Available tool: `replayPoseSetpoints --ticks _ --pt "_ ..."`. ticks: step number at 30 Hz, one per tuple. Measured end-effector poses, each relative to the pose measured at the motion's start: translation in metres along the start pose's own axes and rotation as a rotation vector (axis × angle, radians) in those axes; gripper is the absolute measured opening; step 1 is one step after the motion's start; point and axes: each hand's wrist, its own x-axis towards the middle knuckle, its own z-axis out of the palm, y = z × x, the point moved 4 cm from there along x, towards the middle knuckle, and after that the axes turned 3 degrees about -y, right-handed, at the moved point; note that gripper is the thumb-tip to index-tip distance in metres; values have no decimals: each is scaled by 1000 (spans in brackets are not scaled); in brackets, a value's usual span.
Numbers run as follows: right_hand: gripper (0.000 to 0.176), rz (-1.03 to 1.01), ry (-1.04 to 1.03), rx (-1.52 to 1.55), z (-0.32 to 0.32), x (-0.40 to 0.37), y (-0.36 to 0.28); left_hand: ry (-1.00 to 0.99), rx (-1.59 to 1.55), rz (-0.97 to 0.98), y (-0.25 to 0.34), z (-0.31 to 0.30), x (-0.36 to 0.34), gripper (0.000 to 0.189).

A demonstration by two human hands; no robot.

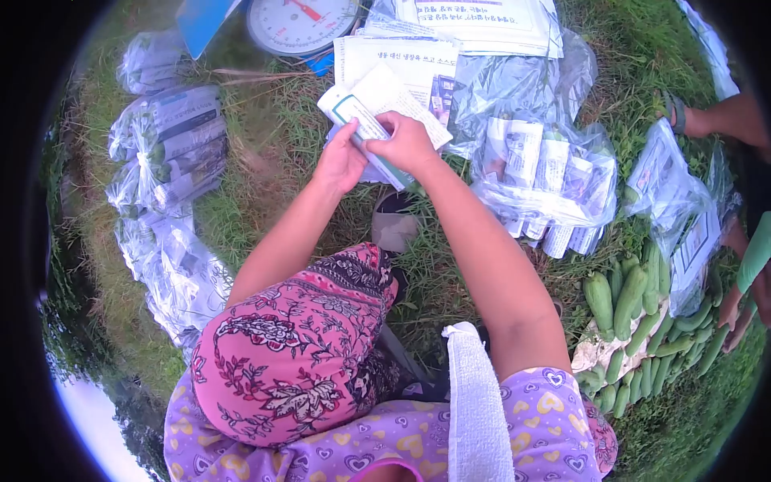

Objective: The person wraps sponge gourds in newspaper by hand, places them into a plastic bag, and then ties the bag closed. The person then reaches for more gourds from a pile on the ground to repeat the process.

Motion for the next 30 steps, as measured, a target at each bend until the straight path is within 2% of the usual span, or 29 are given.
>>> replayPoseSetpoints --ticks 2,3,4,6,7,10,11,14,15,17,18,19,20,21,22,24,25,29,30 --pt "52 223 -164 506 3 -21 -1 -17 -47 -7 1 9 -11 44" --pt "53 194 -156 478 0 -29 1 -21 -62 -2 -2 11 -15 46" --pt "51 180 -113 202 -14 -41 -9 -29 -80 0 -7 12 -15 49" --pt "52 -115 280 -387 -42 -68 -31 -62 -54 -23 -16 19 -17 48" --pt "51 -105 466 -442 -58 -81 -39 -50 -51 -51 -20 27 -20 48" --pt "42 57 605 -65 -81 -100 -14 -87 -8 -131 -29 54 -28 47" --pt "44 66 482 268 -80 -104 -1 -118 27 -153 -32 64 -30 47" --pt "52 91 321 17 -89 -135 -31 -172 178 -114 -40 92 -29 40" --pt "67 28 193 -140 -88 -143 -34 -183 211 -75 -44 102 -28 39" --pt "71 -43 405 -350 -86 -161 -46 -228 276 14 -47 131 -39 39" --pt "73 -81 510 -453 -86 -170 -51 -317 254 -19 -52 146 -48 42" --pt "79 28 535 -369 -88 -174 -45 -402 228 -53 -53 157 -56 45" --pt "78 40 560 -242 -94 -183 -30 -486 211 -87 -57 167 -64 47" --pt "78 54 585 -111 -102 -194 -11 -662 286 -124 -59 179 -73 54" --pt "77 67 608 18 -114 -204 -3 -730 541 -49 -65 178 -72 55" --pt "74 101 633 -11 -138 -239 -1 -846 1047 106 -85 170 -70 59" --pt "72 124 652 27 -149 -259 16 -859 1316 368 -88 172 -70 64" --pt "67 195 797 285 -180 -326 34 -799 1655 809 -99 183 -69 69" --pt "66 225 827 312 -183 -339 37 -773 1718 794 -104 182 -63 67"
